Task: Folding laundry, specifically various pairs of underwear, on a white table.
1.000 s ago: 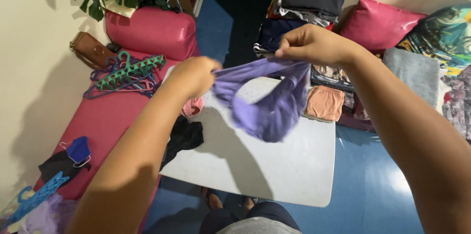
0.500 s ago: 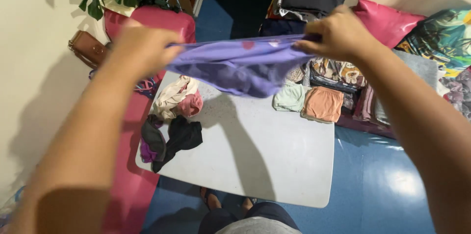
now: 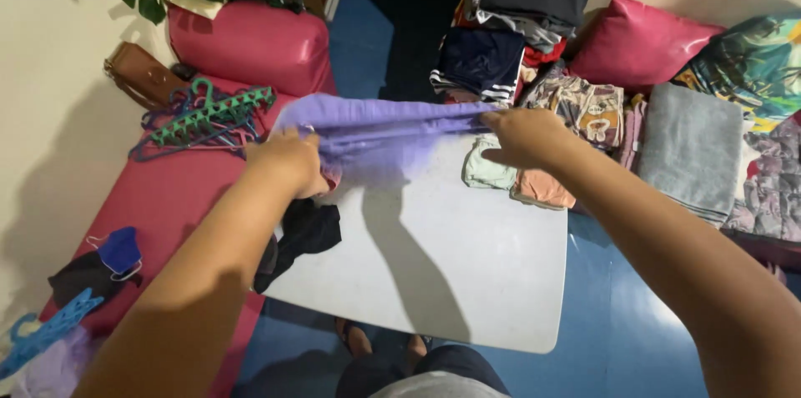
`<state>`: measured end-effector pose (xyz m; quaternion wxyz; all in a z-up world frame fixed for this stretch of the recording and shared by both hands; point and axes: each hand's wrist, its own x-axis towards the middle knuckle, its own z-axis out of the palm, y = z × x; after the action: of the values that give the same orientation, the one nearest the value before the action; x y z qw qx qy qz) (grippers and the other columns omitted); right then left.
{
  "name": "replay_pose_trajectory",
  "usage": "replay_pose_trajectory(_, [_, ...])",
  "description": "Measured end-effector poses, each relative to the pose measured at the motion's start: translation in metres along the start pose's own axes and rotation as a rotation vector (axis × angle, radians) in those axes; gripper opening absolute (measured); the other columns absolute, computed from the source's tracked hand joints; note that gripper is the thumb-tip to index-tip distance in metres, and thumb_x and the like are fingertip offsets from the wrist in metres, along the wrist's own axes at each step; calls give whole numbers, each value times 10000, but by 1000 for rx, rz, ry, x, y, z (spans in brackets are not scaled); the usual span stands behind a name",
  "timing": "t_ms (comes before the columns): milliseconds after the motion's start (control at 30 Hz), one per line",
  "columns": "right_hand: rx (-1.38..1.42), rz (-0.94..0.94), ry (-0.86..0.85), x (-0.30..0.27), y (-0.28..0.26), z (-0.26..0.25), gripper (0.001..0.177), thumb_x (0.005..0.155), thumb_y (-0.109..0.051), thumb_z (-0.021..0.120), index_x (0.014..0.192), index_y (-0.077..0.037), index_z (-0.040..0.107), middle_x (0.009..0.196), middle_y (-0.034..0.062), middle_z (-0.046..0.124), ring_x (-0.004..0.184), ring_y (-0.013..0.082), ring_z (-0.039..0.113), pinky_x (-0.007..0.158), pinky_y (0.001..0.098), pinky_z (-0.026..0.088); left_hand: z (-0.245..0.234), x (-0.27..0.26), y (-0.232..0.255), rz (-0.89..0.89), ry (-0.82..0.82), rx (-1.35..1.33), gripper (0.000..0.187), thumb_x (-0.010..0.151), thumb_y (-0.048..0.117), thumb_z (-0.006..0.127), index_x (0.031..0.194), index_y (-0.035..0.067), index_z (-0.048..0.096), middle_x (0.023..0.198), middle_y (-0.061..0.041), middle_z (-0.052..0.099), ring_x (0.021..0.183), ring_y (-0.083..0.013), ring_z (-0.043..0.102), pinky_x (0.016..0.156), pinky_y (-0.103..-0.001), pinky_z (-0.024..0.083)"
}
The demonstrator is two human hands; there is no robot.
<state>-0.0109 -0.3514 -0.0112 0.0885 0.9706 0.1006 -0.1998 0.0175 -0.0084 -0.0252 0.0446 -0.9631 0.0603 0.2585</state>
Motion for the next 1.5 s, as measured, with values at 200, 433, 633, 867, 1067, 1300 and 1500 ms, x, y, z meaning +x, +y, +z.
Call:
replay_pose_trajectory(200, [-105,-9,336,17,2,2,984,824,-589,710,1527,-41,295,1501,232,479,1264,400,578,764,493,586,9,19,3,51,846,-69,714,960,210,644,1634,138,417,1619,-208,410,1545,-392,334,1154,-849,132])
replay_pose_trajectory(433, [-265,45,95,18,10,5,954,848,-501,768,1587,-162,268,1501,160,466,1325,335,541,952,491,550,16,18,-7,33,915,367,806,902,349,743,1628,183,436,1620,-216,379,1543,-386,265,1125,-838,108])
replay_pose_trajectory(633, [-159,-134,776,36,18,16,888,739,-441,806,1440,-46,431,1386,239,545,1222,403,598,882,509,567,-1,7,0,100,850,-81,833,742,340,735,1481,71,460,1510,-281,482,1452,-420,350,1024,-822,143])
replay_pose_trajectory(867, [4,20,407,39,2,-10,665,890,-283,709,1449,-45,440,1298,190,593,874,376,722,600,498,576,25,60,-17,359,358,-181,306,974,283,567,1226,234,734,1160,-124,722,1277,-338,566,1125,-774,71])
replay_pose_trajectory(1067, [-31,-15,293,76,47,5,336,1001,-294,638,1250,-69,625,914,165,761,871,342,739,855,564,448,22,86,-35,400,243,-89,445,831,112,562,1160,299,797,1262,-123,653,1250,-291,598,1196,-631,146])
replay_pose_trajectory(1300, [42,-204,598,74,45,2,206,993,-238,679,1114,-80,735,1153,89,720,982,313,715,866,425,559,0,72,-26,183,939,220,731,810,337,668,1471,35,591,1409,-220,570,1375,-375,479,1147,-723,105])
replay_pose_trajectory(1500, [-118,-70,796,73,36,27,659,770,-351,792,1333,-44,639,1266,171,668,1233,341,629,1078,561,463,-9,60,-8,102,924,136,660,999,373,678,1548,50,503,1590,-246,425,1577,-396,318,1237,-757,80])
